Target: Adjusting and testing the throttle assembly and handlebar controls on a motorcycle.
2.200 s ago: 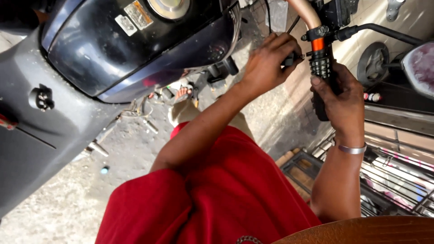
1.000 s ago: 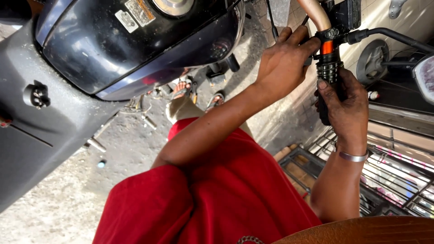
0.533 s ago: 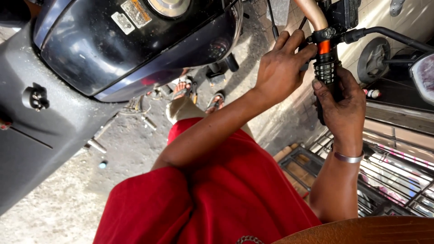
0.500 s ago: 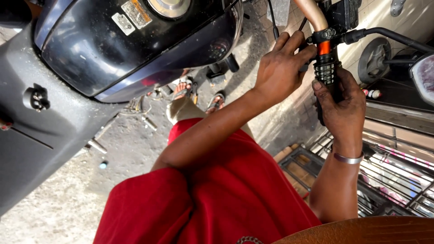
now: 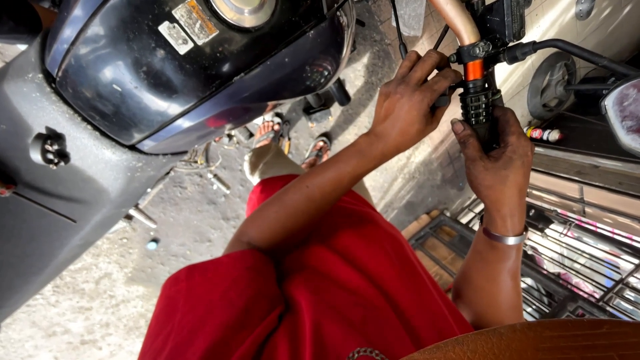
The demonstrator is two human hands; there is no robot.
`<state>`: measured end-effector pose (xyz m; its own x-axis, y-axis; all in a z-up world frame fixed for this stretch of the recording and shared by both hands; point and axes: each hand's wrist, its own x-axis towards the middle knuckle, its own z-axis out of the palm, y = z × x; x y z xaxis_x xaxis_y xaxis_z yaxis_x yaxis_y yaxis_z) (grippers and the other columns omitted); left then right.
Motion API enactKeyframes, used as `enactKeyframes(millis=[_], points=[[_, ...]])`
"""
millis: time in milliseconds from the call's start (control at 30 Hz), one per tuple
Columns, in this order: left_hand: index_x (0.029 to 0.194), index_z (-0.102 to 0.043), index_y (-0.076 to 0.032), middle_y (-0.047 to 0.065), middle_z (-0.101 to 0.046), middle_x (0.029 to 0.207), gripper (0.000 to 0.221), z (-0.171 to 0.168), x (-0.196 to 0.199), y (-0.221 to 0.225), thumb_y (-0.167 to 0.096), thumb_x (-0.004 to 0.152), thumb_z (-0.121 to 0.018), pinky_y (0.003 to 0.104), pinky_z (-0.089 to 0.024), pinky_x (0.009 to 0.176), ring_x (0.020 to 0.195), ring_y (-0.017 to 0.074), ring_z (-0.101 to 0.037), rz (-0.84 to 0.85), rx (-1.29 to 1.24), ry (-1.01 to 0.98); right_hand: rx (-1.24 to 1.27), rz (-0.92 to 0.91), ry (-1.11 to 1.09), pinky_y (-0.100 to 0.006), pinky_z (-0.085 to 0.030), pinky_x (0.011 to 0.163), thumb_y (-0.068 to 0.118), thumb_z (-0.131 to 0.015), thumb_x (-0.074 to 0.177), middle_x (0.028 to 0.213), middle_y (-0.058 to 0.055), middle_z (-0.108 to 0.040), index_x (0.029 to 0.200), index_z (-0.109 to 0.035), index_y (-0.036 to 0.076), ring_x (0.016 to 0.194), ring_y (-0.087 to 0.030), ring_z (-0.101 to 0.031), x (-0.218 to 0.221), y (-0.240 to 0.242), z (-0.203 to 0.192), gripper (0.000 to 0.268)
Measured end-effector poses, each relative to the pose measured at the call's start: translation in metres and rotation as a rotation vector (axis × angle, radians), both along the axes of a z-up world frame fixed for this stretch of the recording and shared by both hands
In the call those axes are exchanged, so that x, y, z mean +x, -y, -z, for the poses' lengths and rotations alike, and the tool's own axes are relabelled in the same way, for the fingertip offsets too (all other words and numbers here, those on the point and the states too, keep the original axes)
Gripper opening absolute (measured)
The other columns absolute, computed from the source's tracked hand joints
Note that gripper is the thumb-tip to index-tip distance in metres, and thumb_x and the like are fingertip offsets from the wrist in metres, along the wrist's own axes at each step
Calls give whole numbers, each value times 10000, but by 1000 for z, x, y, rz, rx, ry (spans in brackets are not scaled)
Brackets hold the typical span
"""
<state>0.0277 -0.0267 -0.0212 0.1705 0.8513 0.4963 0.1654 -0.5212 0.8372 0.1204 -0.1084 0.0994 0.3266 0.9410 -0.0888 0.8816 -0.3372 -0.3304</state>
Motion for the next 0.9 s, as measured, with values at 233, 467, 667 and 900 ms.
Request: enactKeyframes(millis=[233, 467, 667, 900], points=[[1014, -560, -170, -12, -501, 1048, 259, -1, 0, 1, -17, 805, -563, 387, -440, 422, 917, 255, -496, 21, -54, 31, 39, -7, 51, -359, -431, 653, 193, -739, 949, 870, -108, -626, 1090, -553, 3, 710, -218, -536, -12, -1, -2, 301], [1082, -543, -121, 37, -511, 1112, 190, 13, 7, 4, -125, 908, -619, 411, -535, 704, 956, 281, -525, 85, -41, 116, 42, 1, 74, -415, -431, 606, 195, -714, 950, 864, -159, -617, 1148, -473, -17, 693, -300, -561, -29, -4, -7, 377], [1207, -480, -108, 79, -475, 1213, 370, 19, 3, 0, -25, 885, -640, 424, -549, 844, 1073, 305, -536, 186, -25, 148, 11, -87, 47, -408, -423, 646, 126, -529, 999, 844, -166, -597, 1219, -501, -54, 709, -297, -557, -14, 0, -9, 285], [1239, -459, -125, 57, -543, 1211, 464, 19, 8, 6, -44, 839, -678, 394, -518, 994, 1163, 270, -553, 214, -129, 169, 48, 18, -205, -301, -485, 722, 9, -673, 905, 985, -187, -596, 1170, -354, 38, 825, -227, -613, -15, -2, -7, 416]])
